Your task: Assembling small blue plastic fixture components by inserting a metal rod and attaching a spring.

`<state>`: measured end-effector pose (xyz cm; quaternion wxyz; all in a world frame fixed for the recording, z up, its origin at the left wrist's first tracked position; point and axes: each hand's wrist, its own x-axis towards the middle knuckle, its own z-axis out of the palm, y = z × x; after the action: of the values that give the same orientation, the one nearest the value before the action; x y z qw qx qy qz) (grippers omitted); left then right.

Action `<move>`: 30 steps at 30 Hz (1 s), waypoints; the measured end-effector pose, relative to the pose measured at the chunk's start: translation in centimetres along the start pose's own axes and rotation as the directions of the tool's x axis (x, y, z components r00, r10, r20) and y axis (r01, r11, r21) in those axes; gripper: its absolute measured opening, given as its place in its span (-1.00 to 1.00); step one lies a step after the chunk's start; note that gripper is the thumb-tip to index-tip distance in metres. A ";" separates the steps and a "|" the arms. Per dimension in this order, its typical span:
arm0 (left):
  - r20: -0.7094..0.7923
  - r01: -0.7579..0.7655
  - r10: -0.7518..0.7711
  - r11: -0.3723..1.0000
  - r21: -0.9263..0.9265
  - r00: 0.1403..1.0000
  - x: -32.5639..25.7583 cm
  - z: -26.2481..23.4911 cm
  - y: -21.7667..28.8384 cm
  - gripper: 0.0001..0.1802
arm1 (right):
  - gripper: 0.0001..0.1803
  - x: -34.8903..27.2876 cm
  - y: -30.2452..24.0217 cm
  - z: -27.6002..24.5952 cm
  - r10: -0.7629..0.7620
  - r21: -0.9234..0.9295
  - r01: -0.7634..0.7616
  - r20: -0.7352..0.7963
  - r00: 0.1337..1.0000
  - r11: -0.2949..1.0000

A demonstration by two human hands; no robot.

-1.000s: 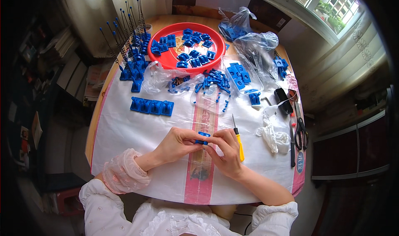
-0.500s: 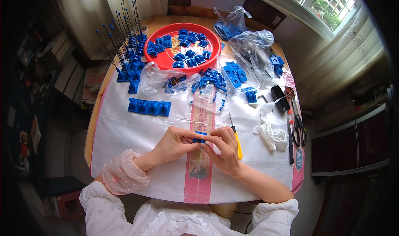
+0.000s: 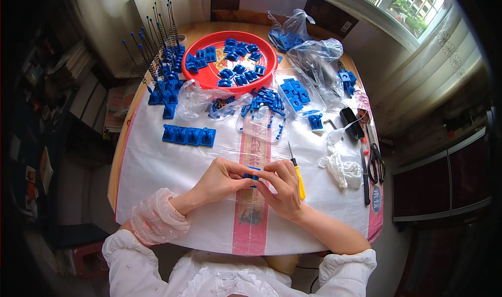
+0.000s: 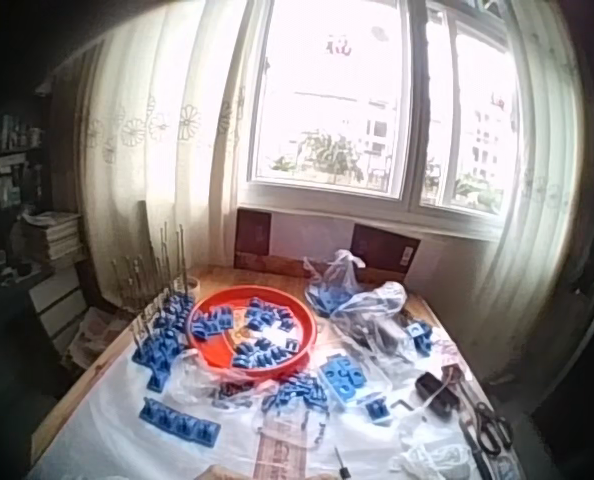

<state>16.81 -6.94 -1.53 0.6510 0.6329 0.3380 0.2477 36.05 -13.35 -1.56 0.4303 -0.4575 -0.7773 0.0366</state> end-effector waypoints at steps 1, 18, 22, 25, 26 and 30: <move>-0.001 -0.004 0.004 1.000 -0.008 1.000 0.0 0.0 -0.2 -0.76 | -0.73 0.0 0.0 0.0 -0.001 0.000 0.001 0.000 1.000 1.000; -0.208 -0.215 0.302 0.909 0.357 0.930 0.3 -1.7 0.2 -0.73 | -0.64 2.1 -0.2 -5.5 0.433 -0.482 -0.274 0.256 0.864 0.832; -0.227 -0.232 0.349 0.877 0.420 0.909 0.7 -2.0 0.0 -0.73 | -0.71 0.4 1.9 -5.0 0.483 -0.499 -0.284 0.328 0.812 0.818; -0.231 -0.201 0.341 0.857 0.475 0.911 0.8 -2.1 0.0 -0.74 | -0.77 0.4 2.0 -5.9 0.462 -0.488 -0.263 0.346 0.817 0.832; -0.233 -0.186 0.339 0.844 0.503 0.911 0.8 -2.3 -0.1 -0.75 | -0.80 0.6 1.8 -6.5 0.446 -0.482 -0.252 0.345 0.826 0.839; -0.264 -0.048 0.258 0.793 0.607 0.929 0.1 -2.4 1.0 -0.76 | -0.88 1.3 1.7 -8.9 0.543 -0.578 -0.286 0.338 0.769 0.764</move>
<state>15.18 -5.17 -0.45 0.3323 0.7778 0.4500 0.2864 43.24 -14.42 4.06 0.0685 -0.6929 -0.7161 0.0478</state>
